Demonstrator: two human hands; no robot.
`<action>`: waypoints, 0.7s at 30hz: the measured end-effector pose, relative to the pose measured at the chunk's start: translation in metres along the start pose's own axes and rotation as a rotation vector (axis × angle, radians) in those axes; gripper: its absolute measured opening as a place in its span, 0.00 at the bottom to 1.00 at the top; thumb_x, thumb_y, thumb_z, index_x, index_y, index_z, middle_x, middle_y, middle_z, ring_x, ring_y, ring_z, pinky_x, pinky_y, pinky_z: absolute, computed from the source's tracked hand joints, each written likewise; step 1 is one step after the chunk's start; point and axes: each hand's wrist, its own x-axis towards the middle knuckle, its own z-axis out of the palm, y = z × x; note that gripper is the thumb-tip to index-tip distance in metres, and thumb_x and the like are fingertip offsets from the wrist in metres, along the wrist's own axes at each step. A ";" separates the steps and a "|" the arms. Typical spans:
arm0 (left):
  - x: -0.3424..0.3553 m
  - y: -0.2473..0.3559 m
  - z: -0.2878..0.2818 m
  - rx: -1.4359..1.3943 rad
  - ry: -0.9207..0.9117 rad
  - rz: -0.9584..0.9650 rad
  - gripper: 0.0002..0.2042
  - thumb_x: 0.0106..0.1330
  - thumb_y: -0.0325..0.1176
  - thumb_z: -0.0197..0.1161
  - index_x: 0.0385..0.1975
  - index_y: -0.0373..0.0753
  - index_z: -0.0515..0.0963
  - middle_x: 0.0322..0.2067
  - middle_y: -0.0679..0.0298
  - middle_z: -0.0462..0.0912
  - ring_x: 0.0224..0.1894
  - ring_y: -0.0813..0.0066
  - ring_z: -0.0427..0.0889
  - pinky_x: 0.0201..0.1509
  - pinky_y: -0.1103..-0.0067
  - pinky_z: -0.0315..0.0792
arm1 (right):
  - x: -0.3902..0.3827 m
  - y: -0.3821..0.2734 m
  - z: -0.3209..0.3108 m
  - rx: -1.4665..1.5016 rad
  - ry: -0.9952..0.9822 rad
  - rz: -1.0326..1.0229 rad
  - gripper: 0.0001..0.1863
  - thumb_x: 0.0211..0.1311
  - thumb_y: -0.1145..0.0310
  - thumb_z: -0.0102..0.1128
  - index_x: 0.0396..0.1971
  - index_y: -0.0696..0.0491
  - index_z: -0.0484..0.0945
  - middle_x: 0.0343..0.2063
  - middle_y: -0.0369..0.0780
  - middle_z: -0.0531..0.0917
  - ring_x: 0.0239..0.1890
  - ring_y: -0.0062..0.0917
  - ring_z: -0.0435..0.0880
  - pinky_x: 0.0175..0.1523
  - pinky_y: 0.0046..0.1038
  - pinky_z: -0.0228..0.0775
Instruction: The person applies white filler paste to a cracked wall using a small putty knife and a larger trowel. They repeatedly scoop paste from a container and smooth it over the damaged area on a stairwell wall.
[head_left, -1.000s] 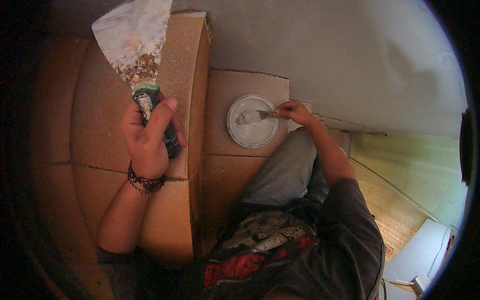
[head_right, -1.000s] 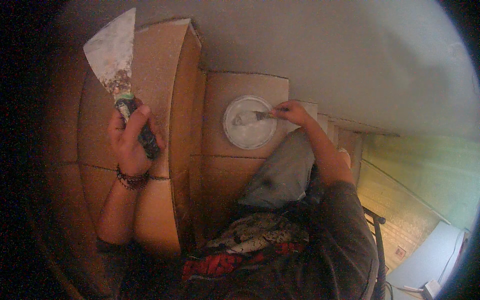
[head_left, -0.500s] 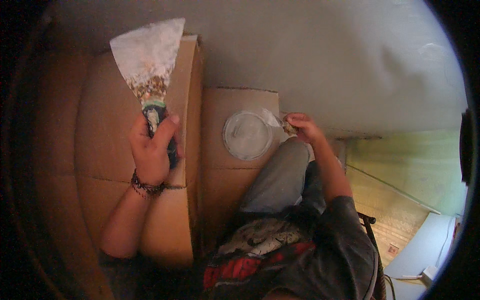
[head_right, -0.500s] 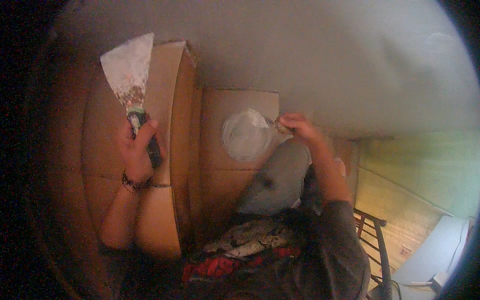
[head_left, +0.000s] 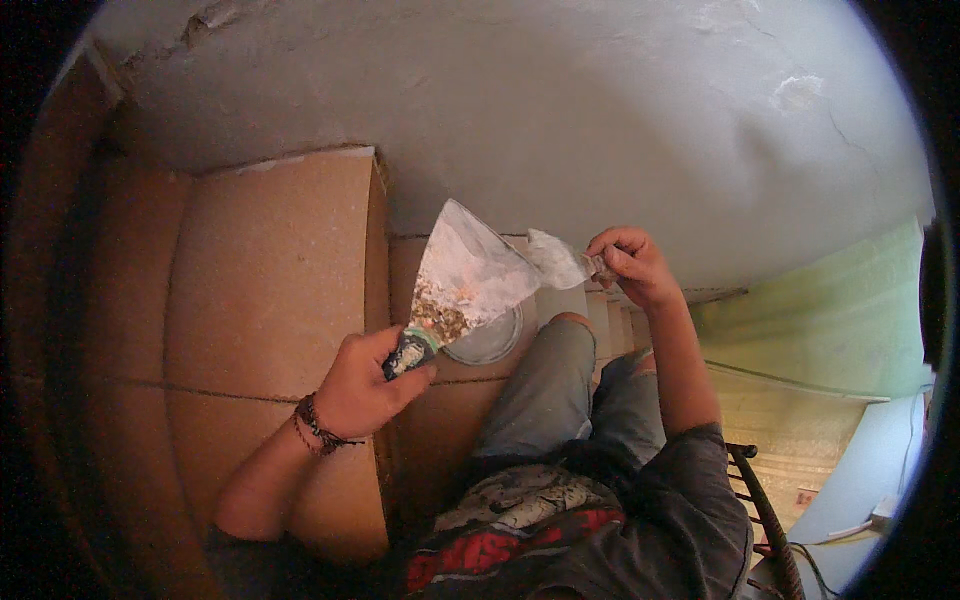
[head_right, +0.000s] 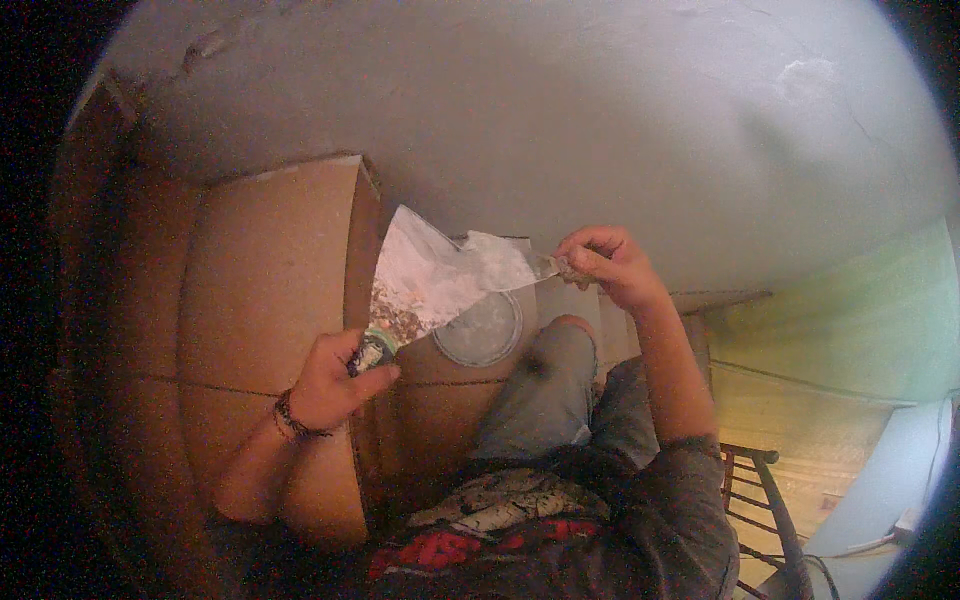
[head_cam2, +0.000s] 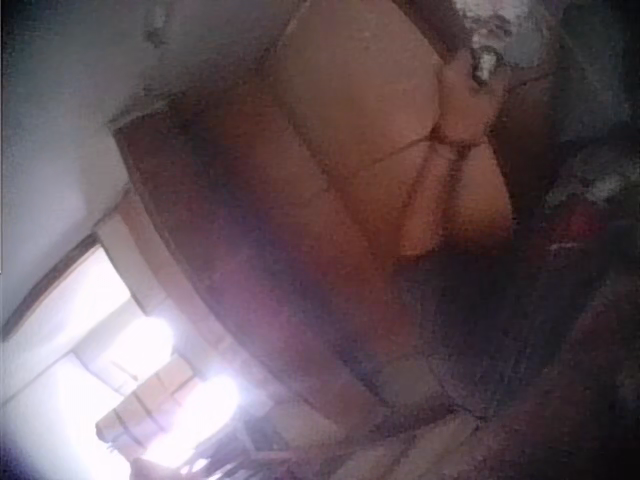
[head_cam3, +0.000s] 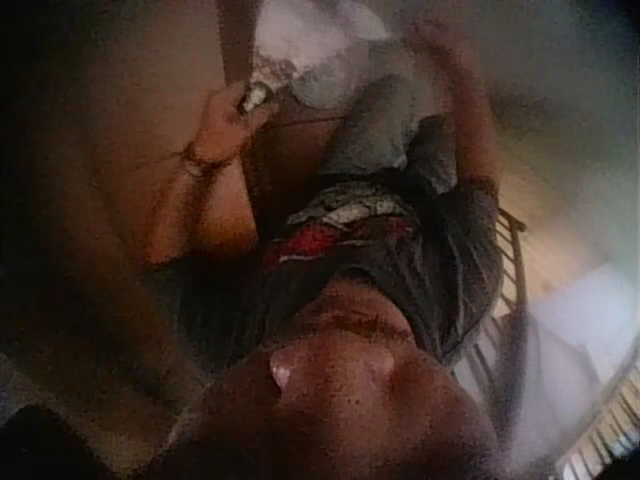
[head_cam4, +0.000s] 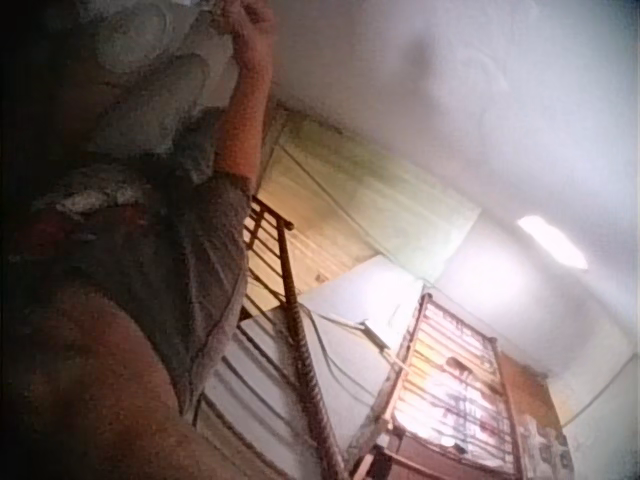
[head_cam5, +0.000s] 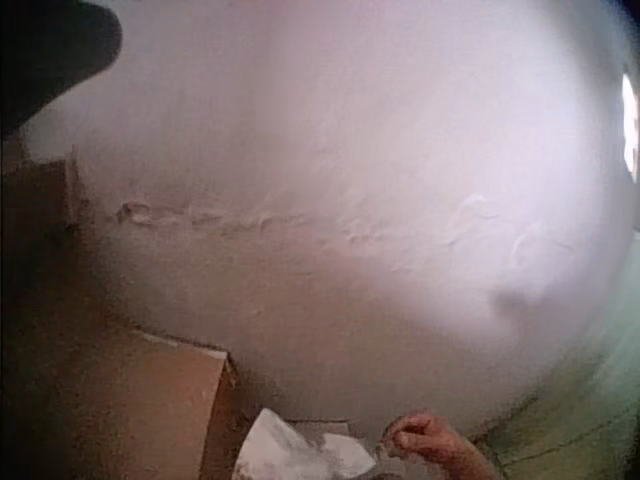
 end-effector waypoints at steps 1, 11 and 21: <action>0.000 -0.003 0.000 0.013 -0.009 -0.011 0.08 0.57 0.29 0.64 0.31 0.32 0.76 0.17 0.68 0.73 0.23 0.87 0.67 0.25 0.80 0.67 | 0.000 -0.005 0.006 -0.063 0.039 -0.012 0.15 0.55 0.58 0.66 0.33 0.56 0.81 0.26 0.35 0.81 0.27 0.17 0.76 0.29 0.22 0.68; 0.001 0.009 -0.004 0.157 0.028 0.206 0.08 0.57 0.30 0.63 0.30 0.32 0.75 0.18 0.56 0.77 0.21 0.78 0.77 0.26 0.77 0.70 | -0.007 -0.035 0.022 -0.445 0.311 0.010 0.13 0.53 0.61 0.68 0.30 0.57 0.84 0.24 0.35 0.82 0.26 0.16 0.77 0.32 0.20 0.69; 0.002 0.008 -0.006 0.191 0.054 0.215 0.08 0.57 0.31 0.63 0.29 0.33 0.74 0.17 0.54 0.76 0.19 0.73 0.78 0.25 0.75 0.70 | -0.019 -0.059 0.030 -0.573 0.363 -0.162 0.09 0.53 0.68 0.68 0.29 0.59 0.83 0.27 0.38 0.85 0.31 0.18 0.81 0.38 0.22 0.73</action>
